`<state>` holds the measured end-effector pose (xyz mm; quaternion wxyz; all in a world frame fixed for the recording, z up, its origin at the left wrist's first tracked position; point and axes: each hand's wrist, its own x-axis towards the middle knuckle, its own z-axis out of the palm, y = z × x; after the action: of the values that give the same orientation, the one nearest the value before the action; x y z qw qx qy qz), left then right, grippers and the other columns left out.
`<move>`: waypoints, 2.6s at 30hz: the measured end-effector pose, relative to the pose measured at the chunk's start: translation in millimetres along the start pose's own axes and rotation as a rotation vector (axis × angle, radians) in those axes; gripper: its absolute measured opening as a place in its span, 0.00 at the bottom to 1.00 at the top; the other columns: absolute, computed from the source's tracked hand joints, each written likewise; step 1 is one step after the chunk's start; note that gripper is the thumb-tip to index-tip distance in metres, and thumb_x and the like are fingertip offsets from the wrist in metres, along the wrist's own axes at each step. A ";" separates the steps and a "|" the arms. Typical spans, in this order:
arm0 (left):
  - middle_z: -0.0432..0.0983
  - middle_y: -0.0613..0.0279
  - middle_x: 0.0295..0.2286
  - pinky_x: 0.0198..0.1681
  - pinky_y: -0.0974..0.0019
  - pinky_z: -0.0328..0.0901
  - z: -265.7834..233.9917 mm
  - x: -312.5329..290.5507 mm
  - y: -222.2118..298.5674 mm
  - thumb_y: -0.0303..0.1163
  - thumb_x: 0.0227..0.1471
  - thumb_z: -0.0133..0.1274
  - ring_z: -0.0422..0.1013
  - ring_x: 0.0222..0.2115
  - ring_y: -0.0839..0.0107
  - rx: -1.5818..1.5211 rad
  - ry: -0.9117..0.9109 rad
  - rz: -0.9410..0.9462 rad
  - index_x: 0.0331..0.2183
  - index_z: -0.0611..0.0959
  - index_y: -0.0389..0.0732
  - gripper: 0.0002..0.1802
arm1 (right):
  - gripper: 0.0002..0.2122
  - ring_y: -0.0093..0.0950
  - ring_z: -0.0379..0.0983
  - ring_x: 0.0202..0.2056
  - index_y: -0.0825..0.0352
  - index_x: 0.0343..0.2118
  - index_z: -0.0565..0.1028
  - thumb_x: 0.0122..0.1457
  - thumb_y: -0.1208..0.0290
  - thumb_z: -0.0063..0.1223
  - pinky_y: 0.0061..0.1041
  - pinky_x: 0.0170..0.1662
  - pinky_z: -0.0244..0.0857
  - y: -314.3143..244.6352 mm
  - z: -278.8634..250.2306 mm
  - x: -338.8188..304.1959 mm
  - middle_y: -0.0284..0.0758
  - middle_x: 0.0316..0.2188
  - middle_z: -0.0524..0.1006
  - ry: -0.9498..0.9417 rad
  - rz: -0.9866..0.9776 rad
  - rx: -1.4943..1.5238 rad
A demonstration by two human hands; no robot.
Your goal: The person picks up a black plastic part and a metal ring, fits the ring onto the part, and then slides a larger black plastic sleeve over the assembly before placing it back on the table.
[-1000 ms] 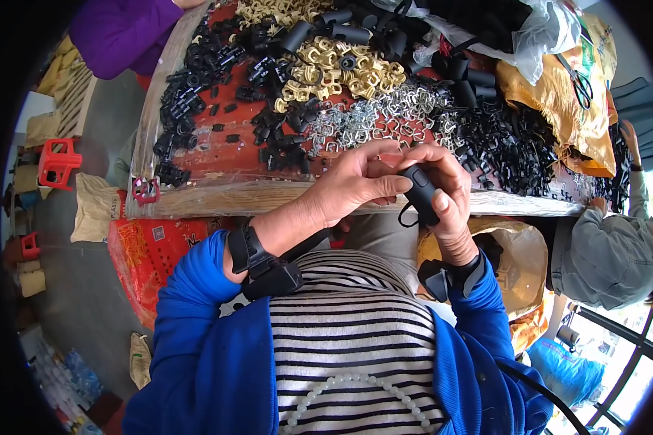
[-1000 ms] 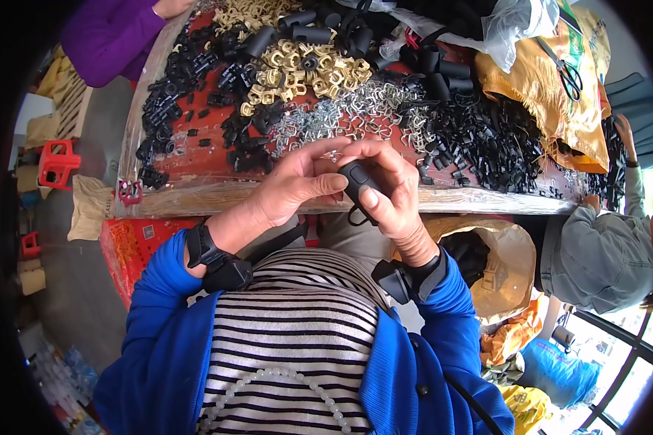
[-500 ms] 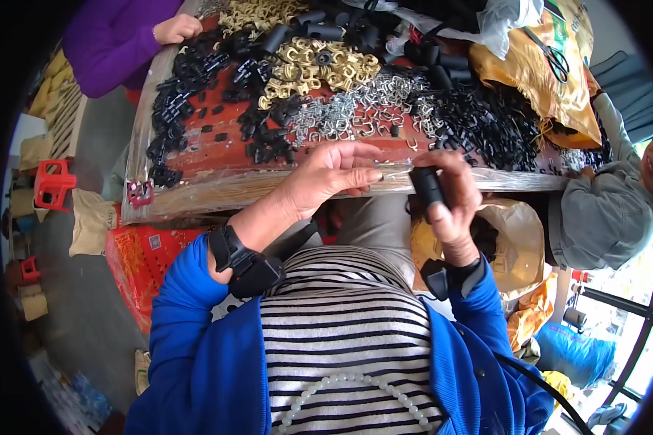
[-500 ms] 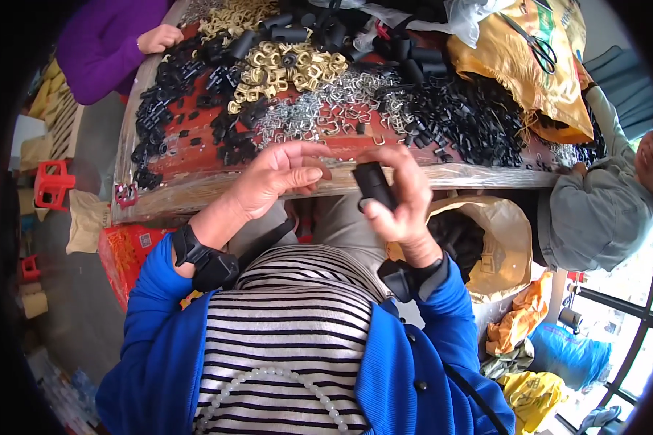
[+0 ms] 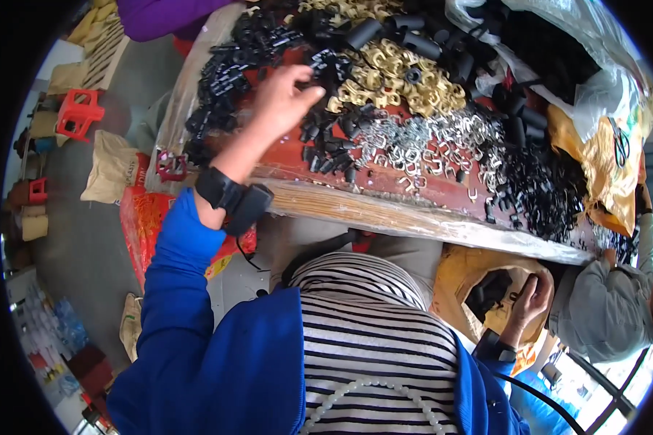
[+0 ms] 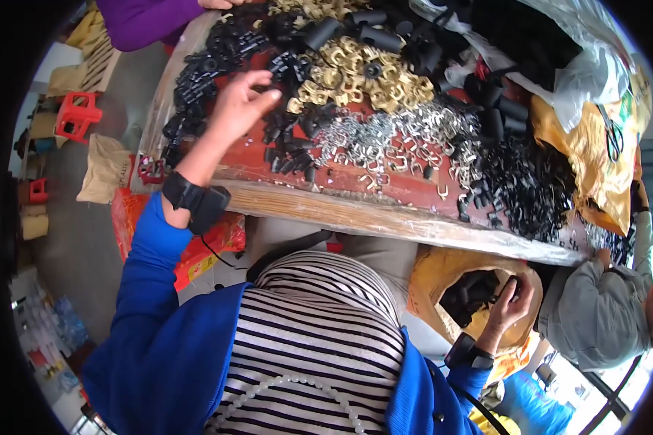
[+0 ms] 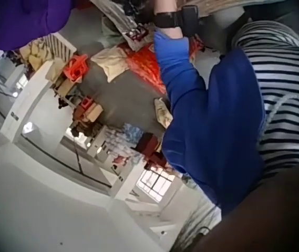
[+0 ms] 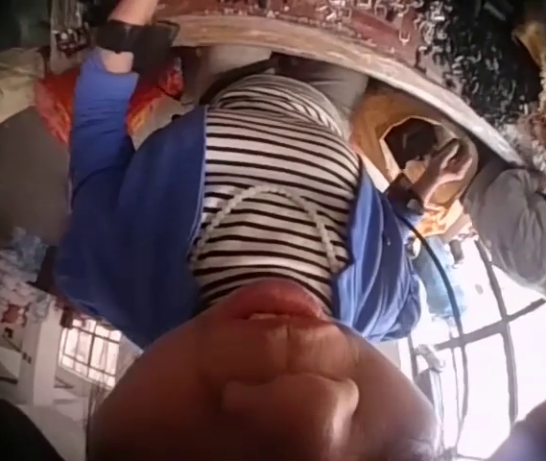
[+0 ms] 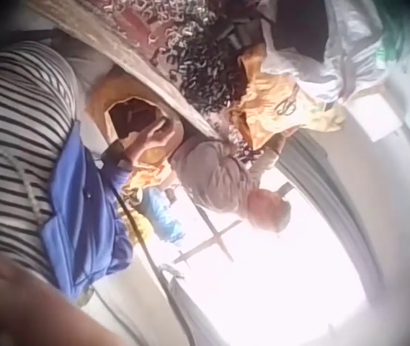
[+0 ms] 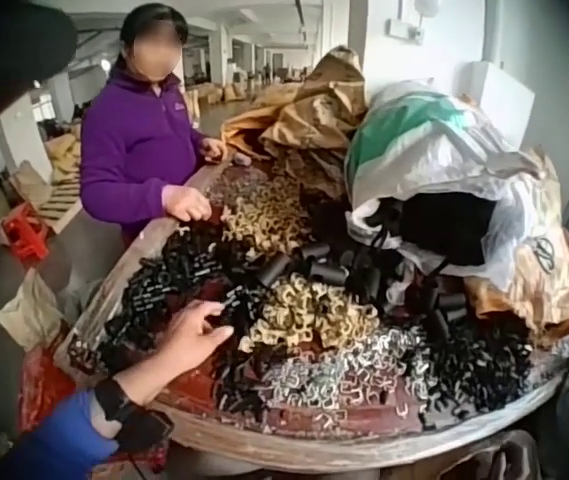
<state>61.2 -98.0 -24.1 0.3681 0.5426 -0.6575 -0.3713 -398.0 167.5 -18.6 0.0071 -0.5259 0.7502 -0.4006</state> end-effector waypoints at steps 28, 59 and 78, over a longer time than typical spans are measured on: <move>0.67 0.66 0.21 0.17 0.79 0.57 30.9 -66.8 61.8 0.28 0.41 0.51 0.61 0.16 0.82 -0.696 -0.455 -0.326 0.33 0.68 0.36 0.14 | 0.06 0.35 0.67 0.21 0.63 0.25 0.68 0.41 0.73 0.45 0.30 0.22 0.61 -173.0 179.3 46.6 0.36 0.21 0.66 -0.744 -0.764 0.022; 0.66 0.64 0.25 0.23 0.79 0.60 39.5 -104.5 62.4 0.30 0.44 0.47 0.63 0.22 0.77 -0.972 -0.502 -0.544 0.32 0.68 0.41 0.09 | 0.10 0.33 0.69 0.24 0.67 0.29 0.66 0.42 0.70 0.42 0.30 0.26 0.64 -171.1 198.1 31.7 0.38 0.26 0.67 -0.727 -0.909 -0.152; 0.62 0.69 0.15 0.15 0.77 0.52 25.2 -37.9 91.0 0.27 0.42 0.47 0.59 0.13 0.80 -0.767 -0.394 -0.337 0.27 0.69 0.39 0.06 | 0.06 0.38 0.66 0.21 0.67 0.28 0.62 0.46 0.73 0.41 0.32 0.21 0.62 -172.2 200.8 33.0 0.40 0.23 0.65 -0.845 -0.785 0.077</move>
<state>4.2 -46.0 42.1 0.3448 0.3857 -0.4326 -0.7384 -191.1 0.4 -36.6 0.1758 -0.8787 0.4158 -0.1556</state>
